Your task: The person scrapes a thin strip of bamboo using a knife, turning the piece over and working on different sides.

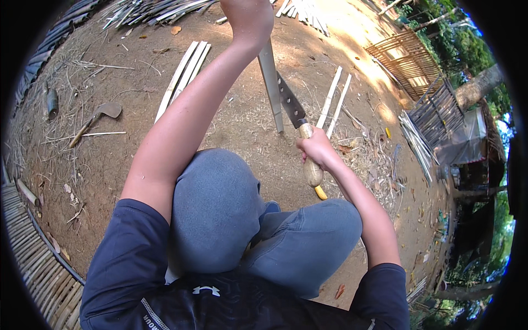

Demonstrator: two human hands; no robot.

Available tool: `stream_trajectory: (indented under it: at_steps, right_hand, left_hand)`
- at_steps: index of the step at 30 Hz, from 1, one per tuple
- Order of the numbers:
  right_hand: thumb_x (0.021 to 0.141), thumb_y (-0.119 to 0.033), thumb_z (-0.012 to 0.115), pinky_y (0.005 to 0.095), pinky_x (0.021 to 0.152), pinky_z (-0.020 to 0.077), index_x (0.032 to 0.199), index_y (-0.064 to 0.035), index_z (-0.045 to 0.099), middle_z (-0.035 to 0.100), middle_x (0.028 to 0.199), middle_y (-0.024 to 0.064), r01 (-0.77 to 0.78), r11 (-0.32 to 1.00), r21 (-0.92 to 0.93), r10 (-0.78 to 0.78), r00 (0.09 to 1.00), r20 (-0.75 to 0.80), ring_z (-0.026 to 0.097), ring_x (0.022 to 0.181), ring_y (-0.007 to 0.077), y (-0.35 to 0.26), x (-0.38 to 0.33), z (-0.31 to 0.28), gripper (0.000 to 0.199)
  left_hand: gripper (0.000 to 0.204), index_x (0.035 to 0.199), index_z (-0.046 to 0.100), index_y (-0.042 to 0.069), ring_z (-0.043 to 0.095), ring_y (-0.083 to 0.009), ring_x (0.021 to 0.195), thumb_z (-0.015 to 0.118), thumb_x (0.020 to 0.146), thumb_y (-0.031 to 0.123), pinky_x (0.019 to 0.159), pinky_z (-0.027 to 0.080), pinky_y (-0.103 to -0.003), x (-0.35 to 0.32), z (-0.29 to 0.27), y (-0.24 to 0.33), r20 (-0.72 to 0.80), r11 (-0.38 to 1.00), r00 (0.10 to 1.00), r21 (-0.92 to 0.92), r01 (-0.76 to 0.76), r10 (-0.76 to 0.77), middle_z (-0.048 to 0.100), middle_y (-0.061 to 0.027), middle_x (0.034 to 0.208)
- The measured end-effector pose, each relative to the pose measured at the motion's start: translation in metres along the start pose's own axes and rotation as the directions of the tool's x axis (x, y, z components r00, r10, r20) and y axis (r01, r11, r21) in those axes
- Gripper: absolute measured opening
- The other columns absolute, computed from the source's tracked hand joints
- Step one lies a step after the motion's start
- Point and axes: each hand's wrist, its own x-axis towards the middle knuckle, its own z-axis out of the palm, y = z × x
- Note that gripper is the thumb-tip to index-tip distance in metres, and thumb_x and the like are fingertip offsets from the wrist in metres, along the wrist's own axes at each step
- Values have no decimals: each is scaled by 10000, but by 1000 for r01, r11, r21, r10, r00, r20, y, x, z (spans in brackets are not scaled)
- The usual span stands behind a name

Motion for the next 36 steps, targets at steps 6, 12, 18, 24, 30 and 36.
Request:
stream_trajectory:
  at_steps: [6, 12, 18, 24, 30, 36]
  right_hand:
    - [820, 1, 616, 320, 486, 508, 938, 4, 523, 563, 693, 51, 234, 966, 110, -230, 972, -44, 565, 501, 137, -16, -2, -3, 151]
    - [809, -58, 644, 364, 554, 526, 964, 9, 576, 631, 781, 126, 214, 976, -40, -216, 976, -33, 642, 597, 186, -21, 10, -2, 182]
    - [809, -76, 633, 362, 595, 521, 1021, 4, 592, 653, 750, 121, 332, 927, -176, -348, 935, -71, 648, 625, 207, -55, -9, -4, 230]
    - [813, -35, 628, 348, 483, 492, 1026, 11, 577, 622, 686, 92, 183, 964, -192, -188, 982, -7, 606, 502, 173, -20, 9, -7, 224]
    - [824, -16, 612, 343, 475, 487, 973, 15, 564, 599, 697, 83, 322, 947, -20, -323, 944, -69, 596, 510, 171, -27, -5, -9, 160]
    - [809, -18, 591, 381, 559, 506, 961, 2, 579, 610, 722, 93, 202, 977, -64, -204, 979, -27, 626, 600, 192, -34, -4, -12, 154]
  left_hand:
    - [157, 969, 581, 63, 479, -19, 593, 659, 988, 198, 479, 384, -215, 14, 5, -18, -22, 957, 957, 18, -288, 289, 530, 51, 739]
    - [212, 900, 507, 117, 416, -48, 466, 666, 977, 235, 410, 364, -225, 22, -20, -15, -87, 996, 994, 49, -69, 73, 468, 59, 669]
    - [290, 943, 493, 125, 475, -67, 510, 696, 945, 333, 452, 418, -236, 25, -27, -14, -104, 992, 993, 116, -48, 60, 478, 41, 690]
    - [306, 1018, 391, 72, 491, -116, 458, 610, 953, 275, 438, 458, -273, 8, -26, 6, 126, 988, 991, 151, 20, -39, 474, -20, 646]
    - [299, 972, 371, 70, 512, -105, 435, 583, 991, 281, 373, 437, -230, -1, -9, 9, 210, 989, 977, 133, -61, 32, 475, -35, 660]
    - [236, 1007, 362, 75, 505, -93, 452, 534, 1029, 235, 392, 451, -224, -7, 0, 17, 141, 969, 990, 247, -23, -12, 453, -22, 705]
